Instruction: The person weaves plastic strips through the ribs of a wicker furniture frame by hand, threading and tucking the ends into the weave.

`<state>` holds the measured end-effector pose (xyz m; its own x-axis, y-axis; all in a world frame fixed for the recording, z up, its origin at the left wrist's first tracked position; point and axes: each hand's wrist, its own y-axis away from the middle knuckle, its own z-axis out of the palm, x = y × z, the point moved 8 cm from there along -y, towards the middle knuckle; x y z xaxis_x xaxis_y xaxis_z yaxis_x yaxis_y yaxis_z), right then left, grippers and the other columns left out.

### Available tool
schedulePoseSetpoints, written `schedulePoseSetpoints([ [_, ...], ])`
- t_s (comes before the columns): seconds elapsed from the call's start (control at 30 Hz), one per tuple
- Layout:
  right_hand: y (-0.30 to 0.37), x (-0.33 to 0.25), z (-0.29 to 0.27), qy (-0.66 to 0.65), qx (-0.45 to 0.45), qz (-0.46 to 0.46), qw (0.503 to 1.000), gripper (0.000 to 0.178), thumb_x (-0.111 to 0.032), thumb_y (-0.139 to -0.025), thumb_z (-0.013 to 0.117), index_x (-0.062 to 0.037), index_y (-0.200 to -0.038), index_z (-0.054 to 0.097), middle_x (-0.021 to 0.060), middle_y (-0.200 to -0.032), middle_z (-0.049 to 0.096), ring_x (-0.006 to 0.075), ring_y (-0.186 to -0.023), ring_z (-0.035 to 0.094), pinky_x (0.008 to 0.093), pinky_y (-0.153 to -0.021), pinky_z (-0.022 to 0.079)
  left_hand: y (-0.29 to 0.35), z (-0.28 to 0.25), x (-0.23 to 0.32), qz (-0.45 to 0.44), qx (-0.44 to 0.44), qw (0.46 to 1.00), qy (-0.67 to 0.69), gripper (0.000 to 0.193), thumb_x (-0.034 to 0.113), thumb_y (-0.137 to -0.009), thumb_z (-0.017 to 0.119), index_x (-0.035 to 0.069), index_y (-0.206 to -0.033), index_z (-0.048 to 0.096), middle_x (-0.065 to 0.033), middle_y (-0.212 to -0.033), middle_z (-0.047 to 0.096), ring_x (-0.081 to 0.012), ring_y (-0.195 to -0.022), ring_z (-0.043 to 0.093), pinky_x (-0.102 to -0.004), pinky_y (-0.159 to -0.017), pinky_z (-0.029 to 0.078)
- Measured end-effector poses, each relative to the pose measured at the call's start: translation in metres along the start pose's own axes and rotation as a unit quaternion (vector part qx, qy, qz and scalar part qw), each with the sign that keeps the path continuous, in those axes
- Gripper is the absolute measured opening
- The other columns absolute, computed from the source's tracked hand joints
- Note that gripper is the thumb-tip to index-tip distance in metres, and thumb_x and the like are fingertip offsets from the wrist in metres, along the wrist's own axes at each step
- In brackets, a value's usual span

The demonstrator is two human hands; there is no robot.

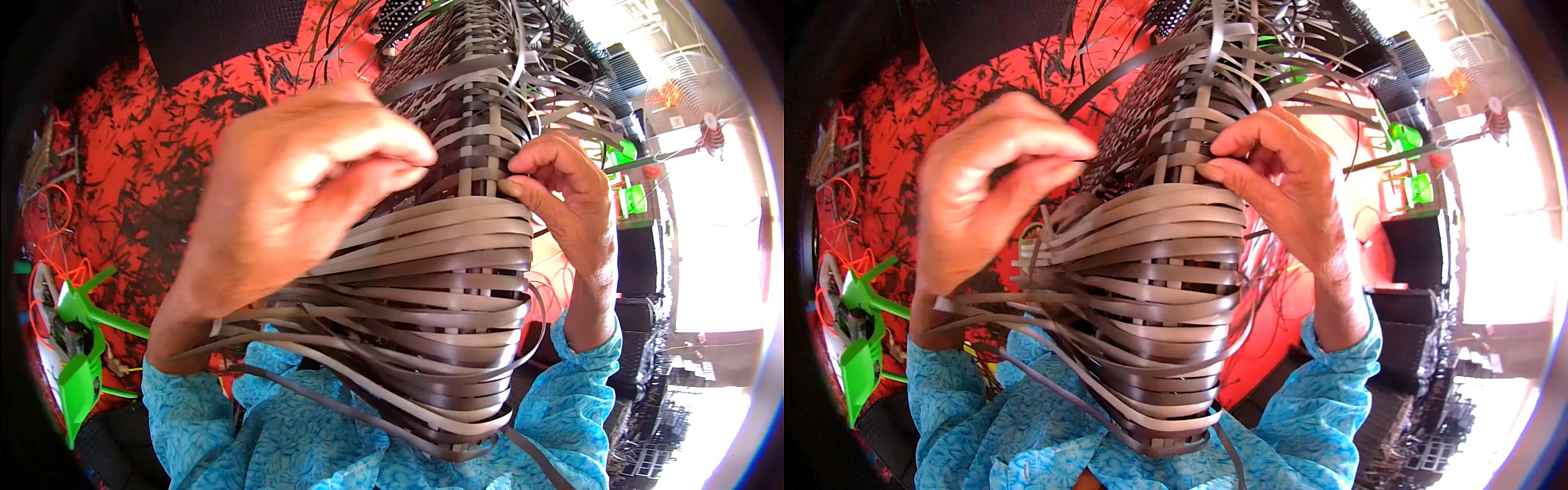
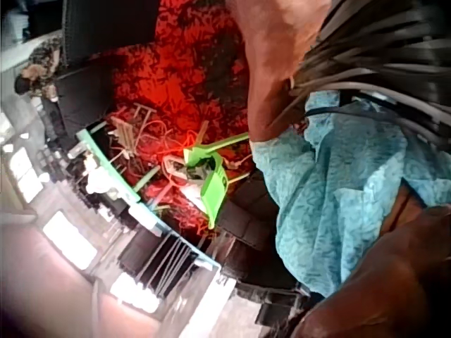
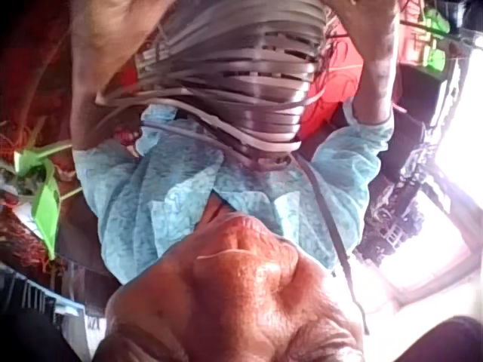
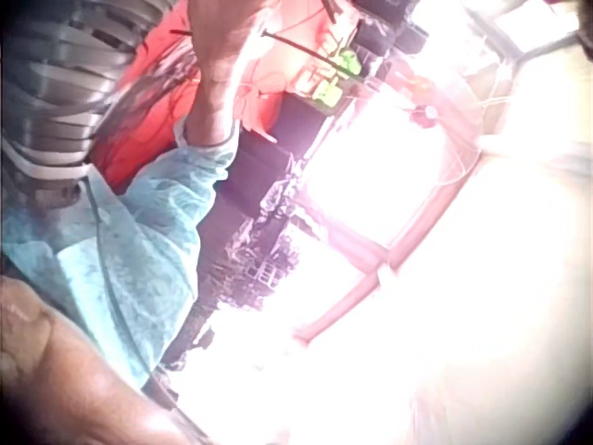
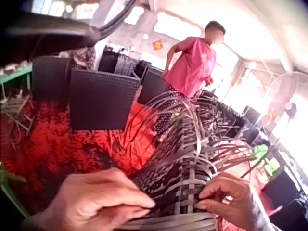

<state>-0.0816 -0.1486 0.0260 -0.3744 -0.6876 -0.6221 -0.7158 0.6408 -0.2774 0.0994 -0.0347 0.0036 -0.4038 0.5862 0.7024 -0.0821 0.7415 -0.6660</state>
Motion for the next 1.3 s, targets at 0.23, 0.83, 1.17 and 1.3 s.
schedulePoseSetpoints([
  [0.23,0.019,-0.008,-0.012,-0.045,0.100,-0.085,0.990,0.018,-0.010,-0.081,0.073,-0.0033,-0.096,0.067,0.0044,-0.089,0.061,0.0102,-0.067,0.055,0.0241,-0.061,0.046,-0.017,0.047,-0.013,-0.053,-0.069,0.996,-0.003,0.025,-0.002,-0.079,0.069,0.001,-0.103,0.063,-0.0034,-0.091,0.062,-0.0097,-0.075,0.059,-0.0226,-0.063,0.047],
  [0.83,0.095,0.058,0.027,-0.313,0.273,-0.044,0.909,0.027,-0.012,-0.092,0.062,0.0012,-0.115,0.061,0.0160,-0.110,0.058,0.0249,-0.100,0.059,0.0312,-0.086,0.047,-0.048,0.080,0.004,-0.042,-0.140,0.982,-0.118,0.031,0.012,-0.079,0.076,0.005,-0.108,0.070,-0.0042,-0.100,0.058,-0.0078,-0.075,0.054,-0.0206,-0.061,0.044],
  [1.17,0.095,0.061,0.032,-0.248,0.297,-0.055,0.921,0.032,-0.008,-0.091,0.061,-0.0012,-0.122,0.060,0.0185,-0.115,0.058,0.0311,-0.107,0.057,0.0356,-0.092,0.045,-0.042,0.080,-0.001,-0.027,-0.130,0.985,-0.114,0.033,0.007,-0.081,0.073,0.005,-0.114,0.068,-0.0049,-0.107,0.056,-0.0122,-0.094,0.055,-0.0232,-0.080,0.046],
  [1.3,0.091,0.054,0.036,-0.262,0.285,-0.079,0.919,0.035,-0.006,-0.090,0.061,-0.0020,-0.125,0.059,0.0185,-0.118,0.056,0.0313,-0.110,0.056,0.0369,-0.093,0.045,-0.043,0.078,0.006,-0.060,-0.103,0.988,-0.103,0.030,0.006,-0.083,0.071,0.004,-0.113,0.068,-0.0064,-0.114,0.056,-0.0130,-0.096,0.056,-0.0238,-0.082,0.047],
])
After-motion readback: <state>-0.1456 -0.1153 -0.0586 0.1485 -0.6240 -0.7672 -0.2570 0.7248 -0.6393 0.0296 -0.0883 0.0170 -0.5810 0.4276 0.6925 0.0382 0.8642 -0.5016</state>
